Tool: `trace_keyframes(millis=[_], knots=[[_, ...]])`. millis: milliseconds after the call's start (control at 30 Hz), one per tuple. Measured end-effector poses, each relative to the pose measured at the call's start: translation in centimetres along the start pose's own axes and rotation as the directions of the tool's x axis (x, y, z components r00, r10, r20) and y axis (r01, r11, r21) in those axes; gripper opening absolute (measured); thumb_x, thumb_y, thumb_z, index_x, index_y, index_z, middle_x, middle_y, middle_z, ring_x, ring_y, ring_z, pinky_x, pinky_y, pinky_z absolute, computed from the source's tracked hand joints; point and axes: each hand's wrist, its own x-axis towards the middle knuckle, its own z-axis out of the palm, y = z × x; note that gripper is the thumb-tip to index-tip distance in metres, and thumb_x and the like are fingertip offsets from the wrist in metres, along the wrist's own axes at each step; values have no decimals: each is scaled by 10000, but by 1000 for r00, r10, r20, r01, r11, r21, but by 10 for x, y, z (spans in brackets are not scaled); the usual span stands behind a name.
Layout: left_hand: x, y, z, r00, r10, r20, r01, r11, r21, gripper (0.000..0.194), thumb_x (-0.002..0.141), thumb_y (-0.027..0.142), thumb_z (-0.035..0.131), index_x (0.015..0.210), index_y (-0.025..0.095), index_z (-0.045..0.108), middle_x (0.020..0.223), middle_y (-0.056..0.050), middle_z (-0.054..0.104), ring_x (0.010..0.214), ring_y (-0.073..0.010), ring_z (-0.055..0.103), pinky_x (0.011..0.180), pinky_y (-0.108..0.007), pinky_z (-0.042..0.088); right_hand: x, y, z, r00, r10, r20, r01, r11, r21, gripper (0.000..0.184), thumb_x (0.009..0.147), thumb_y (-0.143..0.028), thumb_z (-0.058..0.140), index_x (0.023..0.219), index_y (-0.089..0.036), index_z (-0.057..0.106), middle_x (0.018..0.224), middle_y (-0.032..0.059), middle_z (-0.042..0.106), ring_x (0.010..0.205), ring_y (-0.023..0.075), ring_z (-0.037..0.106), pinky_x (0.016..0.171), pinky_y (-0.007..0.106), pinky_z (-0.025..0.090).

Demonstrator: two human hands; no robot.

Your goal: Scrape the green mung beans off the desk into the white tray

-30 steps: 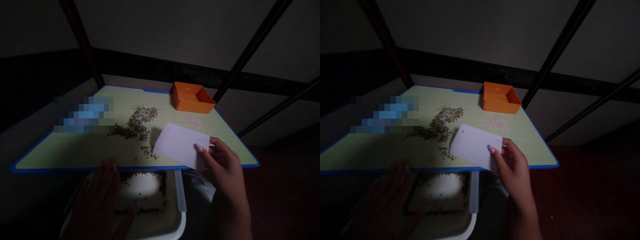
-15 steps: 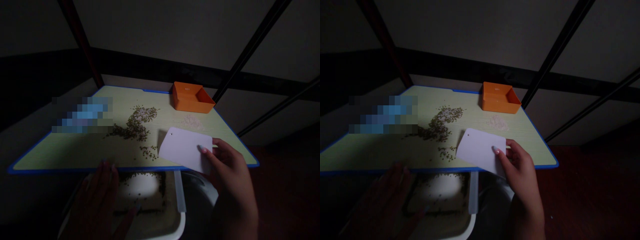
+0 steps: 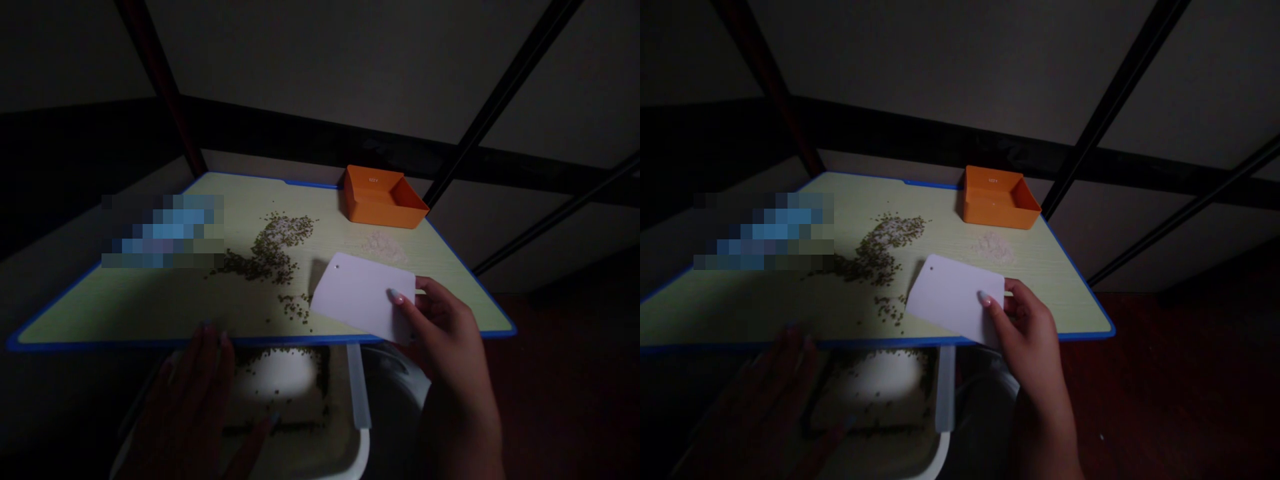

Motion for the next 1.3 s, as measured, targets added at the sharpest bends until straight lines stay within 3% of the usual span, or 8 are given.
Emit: trace_keyframes(millis=[700,900,1133,1300], knots=[[0,-3,2,1000,11,-7,-11,1000,-25,893,858,520,434,1552,60,112,1685,-142,15,1554,-287,47,1241,-449,50,-2,-5,8,988,-8,152,4,1000,26,137,866,-333,669,875,-202,630,653,-10,628,538,101,532,416,197,341],[-4,-4,3,1000,-13,-6,12,999,-35,895,851,548,432,1553,79,135,1680,-154,76,1544,-320,115,1237,-474,104,0,0,4,985,21,172,-23,1000,13,162,876,-351,671,905,-201,616,671,-12,618,572,106,530,452,208,346],[-3,-6,1,999,33,29,-34,999,38,909,836,512,447,1548,48,124,1660,-219,104,1519,-398,174,1148,-589,263,-5,-4,11,975,60,215,-79,994,80,144,838,-300,712,882,-209,610,630,-37,581,514,86,478,413,199,296],[-2,-4,1,999,15,29,-16,1000,20,882,848,490,446,1543,40,142,1669,-199,78,1548,-325,81,1224,-500,125,-6,-4,11,973,58,224,-81,992,93,139,838,-293,720,881,-210,617,650,-28,610,546,95,524,428,191,344]])
